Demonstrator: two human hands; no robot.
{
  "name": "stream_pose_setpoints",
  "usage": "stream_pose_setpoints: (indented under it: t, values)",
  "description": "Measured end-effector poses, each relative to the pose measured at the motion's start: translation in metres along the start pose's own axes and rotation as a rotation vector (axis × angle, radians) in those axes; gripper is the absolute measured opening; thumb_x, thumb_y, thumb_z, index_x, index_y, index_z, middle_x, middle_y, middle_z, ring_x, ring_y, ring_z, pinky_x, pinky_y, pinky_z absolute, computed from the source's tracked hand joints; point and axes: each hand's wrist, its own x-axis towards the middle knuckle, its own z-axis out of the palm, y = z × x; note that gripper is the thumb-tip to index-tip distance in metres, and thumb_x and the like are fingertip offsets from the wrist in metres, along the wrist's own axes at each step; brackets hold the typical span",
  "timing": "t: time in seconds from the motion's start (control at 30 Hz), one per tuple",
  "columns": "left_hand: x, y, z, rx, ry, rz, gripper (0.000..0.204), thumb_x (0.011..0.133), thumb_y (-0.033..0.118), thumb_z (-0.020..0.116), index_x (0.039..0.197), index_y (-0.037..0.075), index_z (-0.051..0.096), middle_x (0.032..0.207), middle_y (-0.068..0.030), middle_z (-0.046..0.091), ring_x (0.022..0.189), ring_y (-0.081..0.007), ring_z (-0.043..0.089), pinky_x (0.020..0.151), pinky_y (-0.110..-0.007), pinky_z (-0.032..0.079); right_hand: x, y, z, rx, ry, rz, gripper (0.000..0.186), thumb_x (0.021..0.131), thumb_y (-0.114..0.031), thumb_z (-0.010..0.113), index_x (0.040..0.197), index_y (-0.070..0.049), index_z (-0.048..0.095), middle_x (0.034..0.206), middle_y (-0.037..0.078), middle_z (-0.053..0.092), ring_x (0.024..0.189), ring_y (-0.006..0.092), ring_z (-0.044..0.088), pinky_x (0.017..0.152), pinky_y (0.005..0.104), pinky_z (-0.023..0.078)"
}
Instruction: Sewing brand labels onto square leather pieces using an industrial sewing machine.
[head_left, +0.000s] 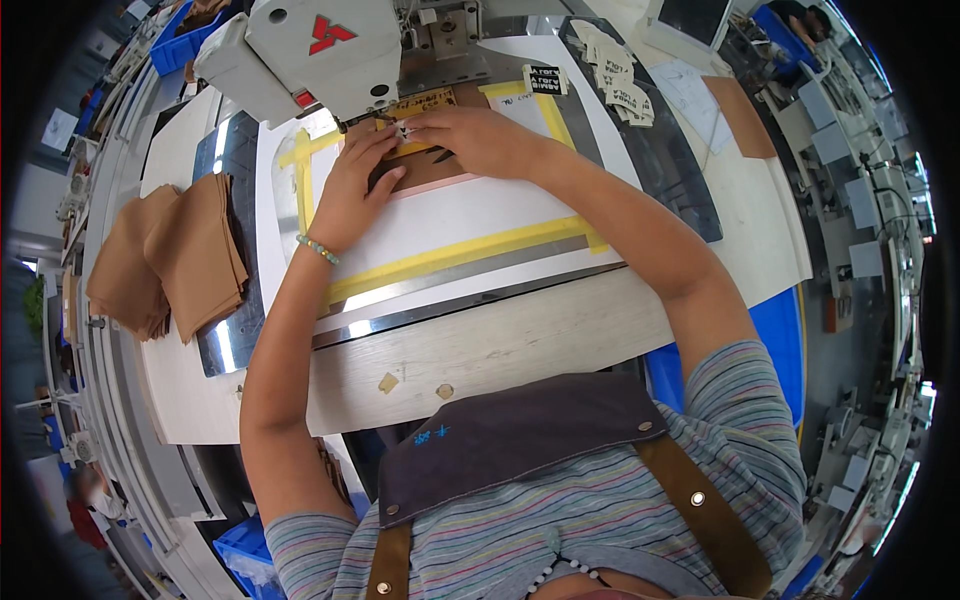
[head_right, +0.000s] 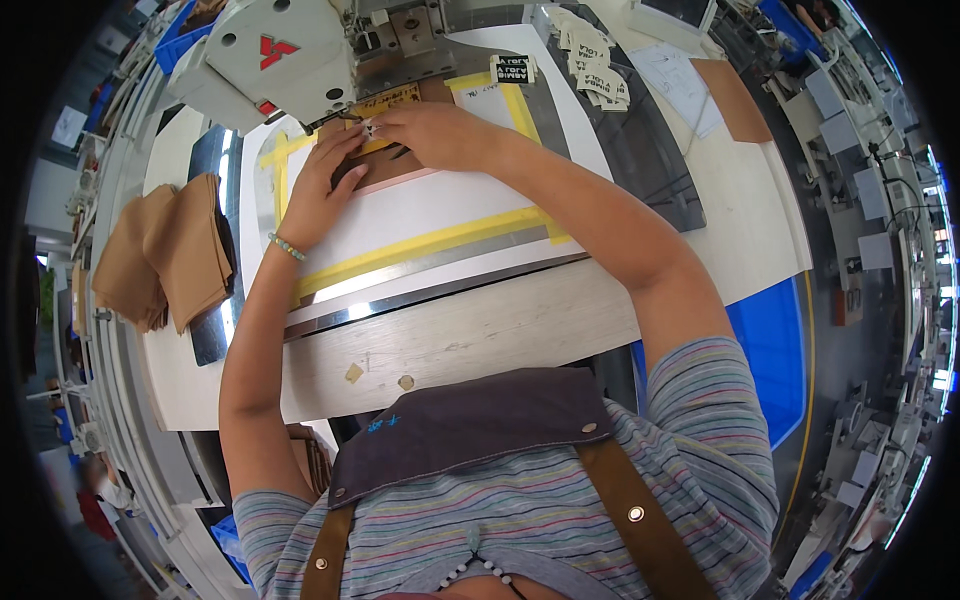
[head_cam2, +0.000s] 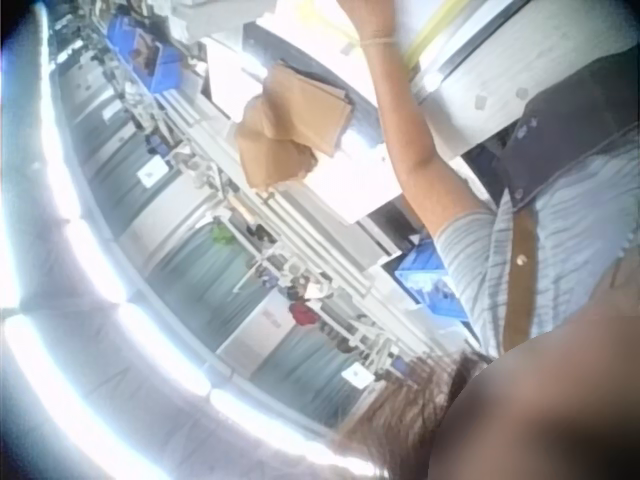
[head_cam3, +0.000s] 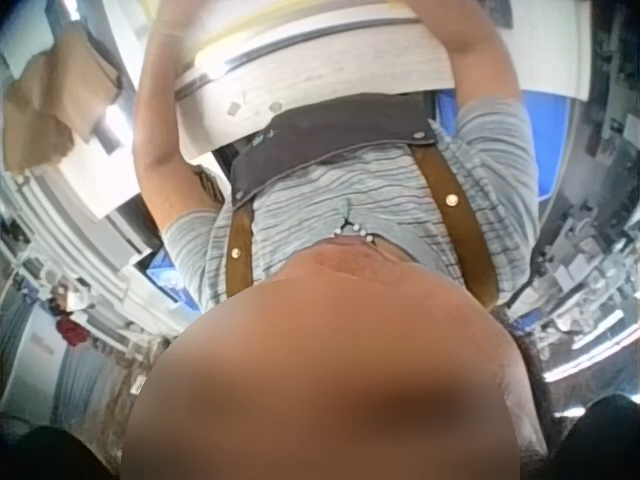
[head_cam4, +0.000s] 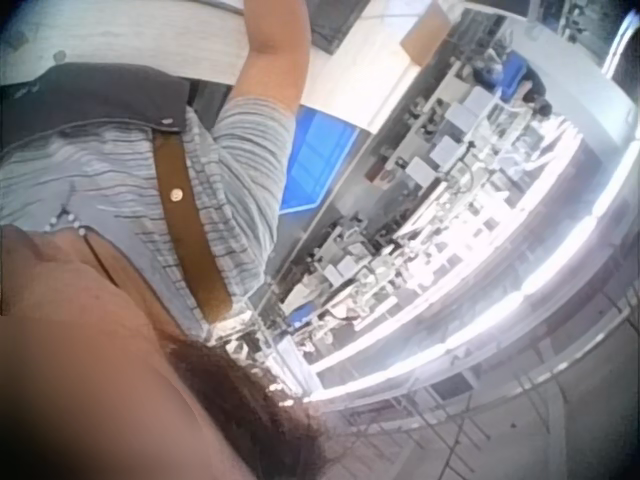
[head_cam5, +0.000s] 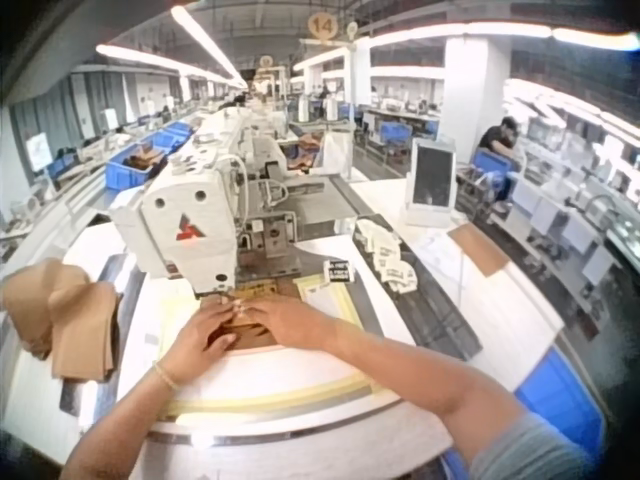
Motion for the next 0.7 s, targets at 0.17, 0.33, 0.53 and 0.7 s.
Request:
stream_pose_setpoints:
  t: [0.17, 0.33, 0.53, 0.7]
  values:
    - [-0.014, 0.001, -0.016, -0.099, -0.005, -0.130, 0.039, 0.099, 0.013, 0.068, 0.137, 0.003, 0.067, 0.152, -0.0139, 0.059, 0.141, -0.0330, 0.054, 0.120, -0.041, 0.040, 0.004, 0.006, 0.001, -0.033, -0.093, 0.026, 0.056, 0.088, 0.007, 0.057, 0.139, -0.014, 0.068, 0.153, 0.000, 0.059, 0.138, 0.0249, 0.053, 0.118, 0.0372, 0.046]
    - [-0.030, 0.004, -0.031, -0.076, -0.029, -0.167, 0.038, 0.100, 0.012, 0.067, 0.137, 0.004, 0.068, 0.154, -0.0133, 0.058, 0.143, -0.0319, 0.054, 0.118, -0.040, 0.043, 0.002, 0.007, 0.004, -0.056, -0.067, 0.048, 0.058, 0.086, 0.008, 0.058, 0.139, -0.014, 0.069, 0.153, -0.002, 0.059, 0.139, 0.0246, 0.052, 0.118, 0.0373, 0.047]
    - [-0.043, 0.004, -0.036, -0.085, -0.025, -0.203, 0.035, 0.099, 0.010, 0.066, 0.133, 0.004, 0.071, 0.155, -0.0129, 0.057, 0.143, -0.0317, 0.055, 0.117, -0.041, 0.045, 0.004, 0.011, 0.003, 0.042, -0.063, 0.060, 0.060, 0.082, 0.010, 0.060, 0.136, -0.013, 0.071, 0.151, -0.002, 0.061, 0.139, 0.0249, 0.052, 0.118, 0.0374, 0.047]
    - [-0.049, 0.008, -0.038, -0.095, -0.035, -0.223, 0.035, 0.098, 0.008, 0.065, 0.132, 0.006, 0.072, 0.156, -0.0132, 0.057, 0.144, -0.0319, 0.054, 0.116, -0.041, 0.047, 0.000, 0.008, 0.001, 0.052, -0.061, 0.071, 0.060, 0.080, 0.011, 0.062, 0.134, -0.012, 0.072, 0.150, -0.002, 0.062, 0.138, 0.0253, 0.052, 0.118, 0.0371, 0.047]
